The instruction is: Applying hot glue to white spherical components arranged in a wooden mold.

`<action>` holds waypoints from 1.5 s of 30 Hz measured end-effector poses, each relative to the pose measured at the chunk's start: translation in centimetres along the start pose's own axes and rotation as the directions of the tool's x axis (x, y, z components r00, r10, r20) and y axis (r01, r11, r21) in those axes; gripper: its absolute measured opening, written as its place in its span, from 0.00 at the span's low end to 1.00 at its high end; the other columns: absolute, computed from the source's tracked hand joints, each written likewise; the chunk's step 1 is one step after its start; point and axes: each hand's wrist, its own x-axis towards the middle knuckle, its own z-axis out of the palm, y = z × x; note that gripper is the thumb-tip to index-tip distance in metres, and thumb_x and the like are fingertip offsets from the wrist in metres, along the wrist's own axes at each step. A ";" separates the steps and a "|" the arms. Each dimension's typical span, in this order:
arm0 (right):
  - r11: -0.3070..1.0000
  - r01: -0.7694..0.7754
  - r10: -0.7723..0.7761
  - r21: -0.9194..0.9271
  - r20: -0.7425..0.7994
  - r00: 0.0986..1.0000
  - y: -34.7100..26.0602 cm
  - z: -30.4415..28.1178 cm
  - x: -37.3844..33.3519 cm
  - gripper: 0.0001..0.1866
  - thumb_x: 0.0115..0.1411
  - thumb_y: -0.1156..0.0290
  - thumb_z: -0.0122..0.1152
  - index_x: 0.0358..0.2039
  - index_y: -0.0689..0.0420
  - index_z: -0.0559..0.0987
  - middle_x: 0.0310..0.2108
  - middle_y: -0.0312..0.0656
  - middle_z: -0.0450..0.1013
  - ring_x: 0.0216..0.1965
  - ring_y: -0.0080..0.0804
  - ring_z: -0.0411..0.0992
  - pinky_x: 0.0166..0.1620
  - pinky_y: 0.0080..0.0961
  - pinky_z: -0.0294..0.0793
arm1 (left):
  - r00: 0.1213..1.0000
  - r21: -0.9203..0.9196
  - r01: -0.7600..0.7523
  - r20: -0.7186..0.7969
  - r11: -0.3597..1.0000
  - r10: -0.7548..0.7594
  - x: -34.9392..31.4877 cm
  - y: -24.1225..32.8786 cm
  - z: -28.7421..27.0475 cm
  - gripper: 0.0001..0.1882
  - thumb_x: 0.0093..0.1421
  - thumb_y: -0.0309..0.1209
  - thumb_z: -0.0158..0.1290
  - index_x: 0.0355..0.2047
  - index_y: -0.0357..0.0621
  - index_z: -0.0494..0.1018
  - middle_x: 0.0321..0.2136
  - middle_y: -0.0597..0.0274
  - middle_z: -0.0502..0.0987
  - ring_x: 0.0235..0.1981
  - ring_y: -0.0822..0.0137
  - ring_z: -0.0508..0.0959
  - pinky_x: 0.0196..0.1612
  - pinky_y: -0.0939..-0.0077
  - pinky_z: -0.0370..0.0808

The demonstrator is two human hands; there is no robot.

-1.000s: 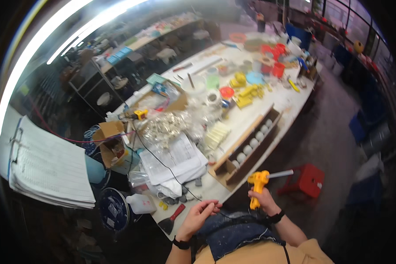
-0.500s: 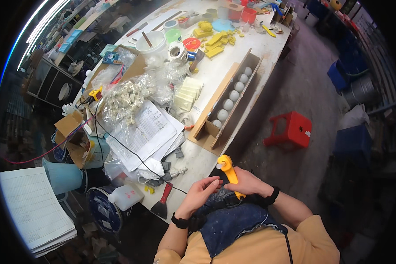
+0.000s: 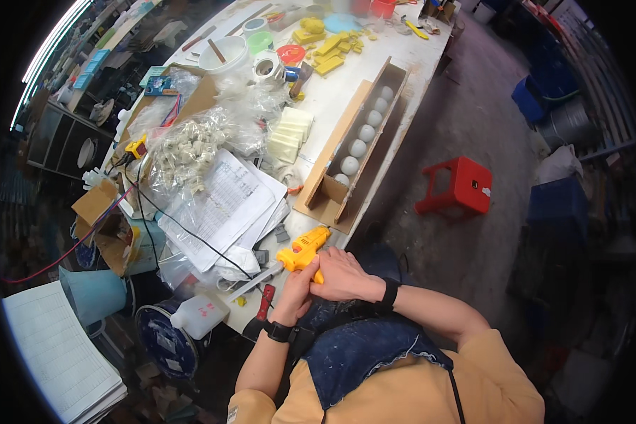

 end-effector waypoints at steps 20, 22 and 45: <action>0.965 0.013 -0.060 0.263 0.174 0.983 6.7 -3.7 -3.5 0.31 0.61 0.58 0.65 0.58 0.65 0.71 0.52 0.55 0.72 0.52 0.45 0.74 0.56 0.34 0.73 | 0.999 -0.270 -0.025 0.020 0.962 0.031 3.0 0.0 -3.0 0.16 0.64 0.32 0.50 0.52 0.46 0.67 0.52 0.49 0.77 0.39 0.57 0.82 0.41 0.63 0.81; 0.962 0.007 -0.057 0.272 0.176 0.983 6.9 -3.7 -3.3 0.30 0.61 0.59 0.65 0.58 0.65 0.71 0.52 0.54 0.73 0.52 0.44 0.75 0.56 0.34 0.74 | 0.996 -0.285 -0.028 0.078 0.958 0.052 3.5 0.0 -3.0 0.16 0.65 0.33 0.50 0.52 0.45 0.67 0.53 0.49 0.76 0.40 0.57 0.82 0.41 0.64 0.80; 0.976 -0.064 0.027 0.211 0.174 0.984 7.1 -4.3 -2.8 0.27 0.61 0.59 0.62 0.56 0.63 0.73 0.49 0.52 0.74 0.51 0.45 0.74 0.55 0.36 0.73 | 0.999 -0.402 0.033 0.038 0.915 -0.020 8.0 0.7 -1.4 0.19 0.65 0.38 0.47 0.49 0.37 0.69 0.48 0.47 0.78 0.40 0.60 0.81 0.46 0.64 0.80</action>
